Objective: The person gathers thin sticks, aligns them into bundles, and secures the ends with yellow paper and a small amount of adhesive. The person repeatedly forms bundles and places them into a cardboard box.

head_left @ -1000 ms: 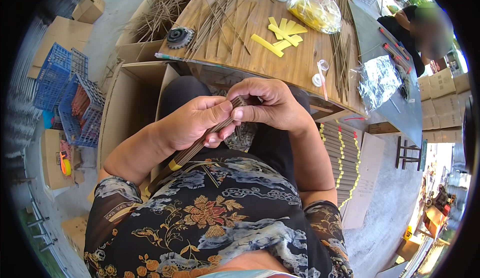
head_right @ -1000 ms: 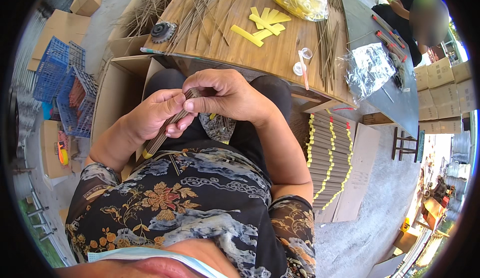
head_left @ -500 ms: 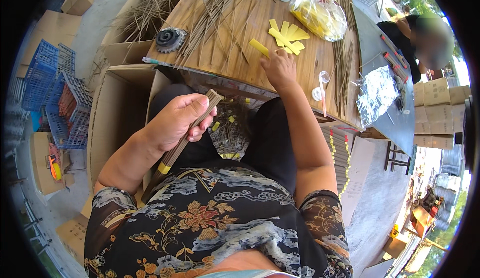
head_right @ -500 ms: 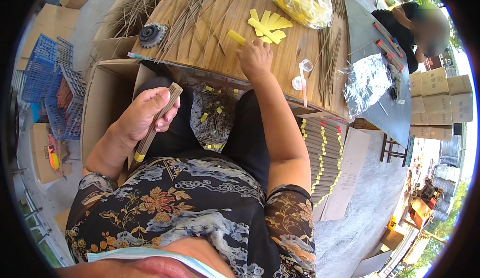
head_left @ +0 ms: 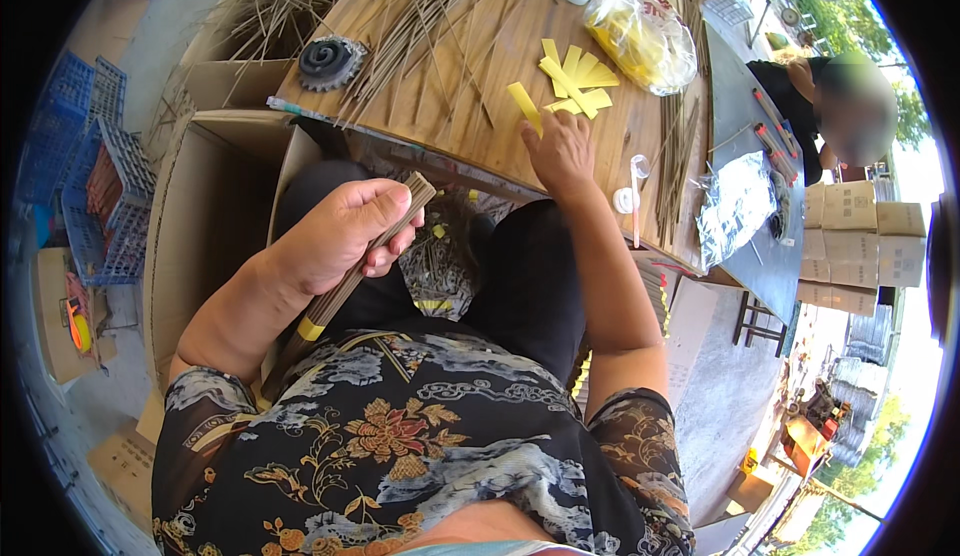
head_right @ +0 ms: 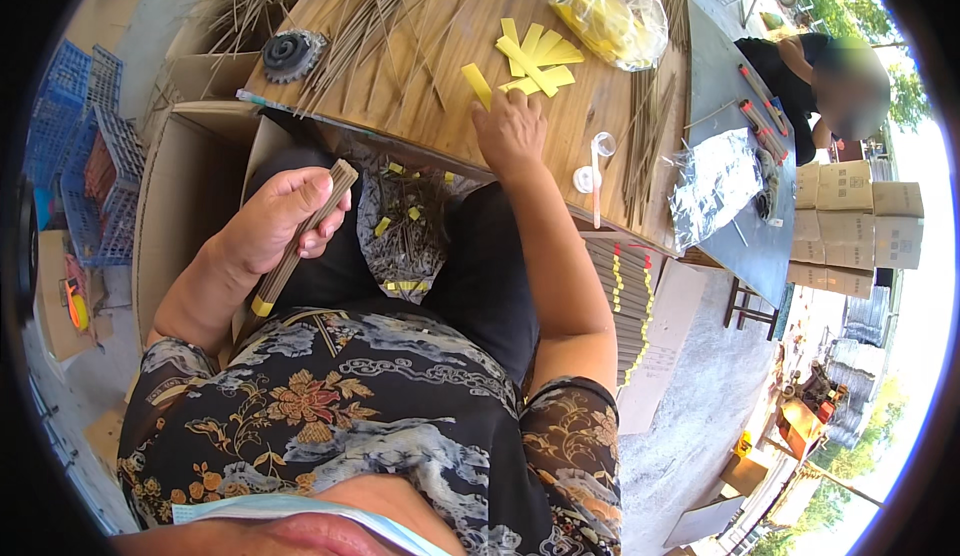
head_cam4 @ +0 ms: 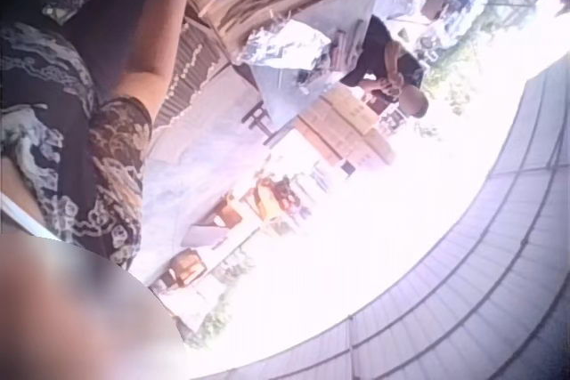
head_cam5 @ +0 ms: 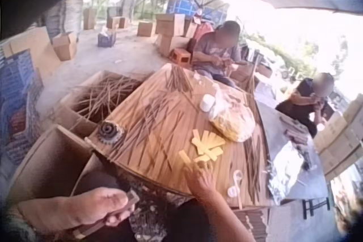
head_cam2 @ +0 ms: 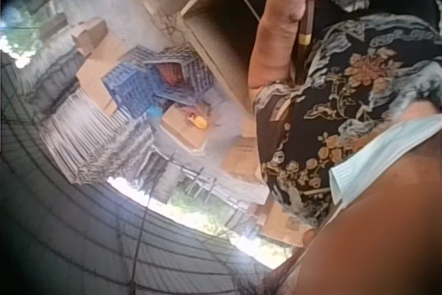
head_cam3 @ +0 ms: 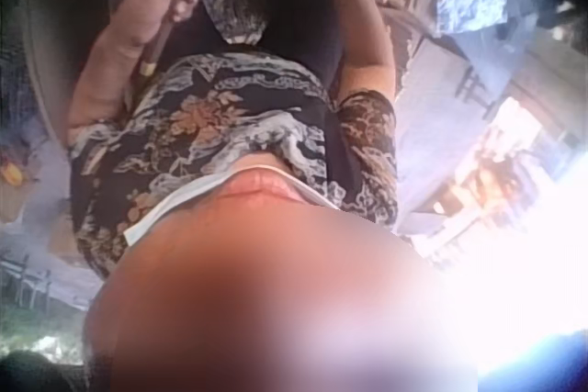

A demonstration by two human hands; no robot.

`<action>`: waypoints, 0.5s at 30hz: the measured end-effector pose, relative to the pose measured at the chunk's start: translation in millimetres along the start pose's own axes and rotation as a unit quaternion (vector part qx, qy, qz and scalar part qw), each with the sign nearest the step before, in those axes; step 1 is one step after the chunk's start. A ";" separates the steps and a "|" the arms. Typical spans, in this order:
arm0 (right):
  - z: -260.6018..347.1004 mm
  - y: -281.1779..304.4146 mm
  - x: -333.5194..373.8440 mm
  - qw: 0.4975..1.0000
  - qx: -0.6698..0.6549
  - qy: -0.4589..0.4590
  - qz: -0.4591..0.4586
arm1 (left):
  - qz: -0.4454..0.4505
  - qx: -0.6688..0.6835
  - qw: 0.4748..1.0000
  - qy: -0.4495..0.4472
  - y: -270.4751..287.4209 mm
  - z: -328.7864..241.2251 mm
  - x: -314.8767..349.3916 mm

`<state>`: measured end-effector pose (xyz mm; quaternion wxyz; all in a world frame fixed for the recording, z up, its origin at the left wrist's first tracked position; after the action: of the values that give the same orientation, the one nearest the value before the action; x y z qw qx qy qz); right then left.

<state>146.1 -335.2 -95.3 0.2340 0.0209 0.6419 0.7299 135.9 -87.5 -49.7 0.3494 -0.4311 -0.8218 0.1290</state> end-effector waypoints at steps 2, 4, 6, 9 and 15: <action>7.9 -0.9 17.1 0.998 0.036 -0.020 0.041 | 0.003 -0.002 1.000 -0.005 0.5 -0.8 -0.1; 23.4 3.1 37.5 0.998 0.034 0.013 0.052 | 0.003 -0.005 1.000 -0.006 1.3 -1.1 -0.1; 36.8 6.3 52.8 0.997 0.037 0.047 0.056 | 0.003 -0.004 1.000 -0.005 -0.2 -1.2 0.5; 33.2 3.4 57.6 0.995 0.050 0.081 0.041 | 0.009 -0.003 1.000 -0.007 -4.4 -3.1 1.8; 3.4 14.6 46.8 0.993 -0.116 0.036 0.007 | 0.002 -0.006 1.000 -0.016 -3.9 -5.2 5.1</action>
<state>101.1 -315.8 -93.5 0.2066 -0.0284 0.5606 0.8014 135.0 -86.2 -41.6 0.3337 -0.4329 -0.8270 0.1317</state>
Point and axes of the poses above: each hand's wrist, its own x-axis away from the middle knuckle, its own y-axis out of the back of the hand, z = x × y, the point moved 7 cm from there along -x, towards the middle knuckle, and after that the axes turned 5 degrees about -z, right-handed, at the moved point
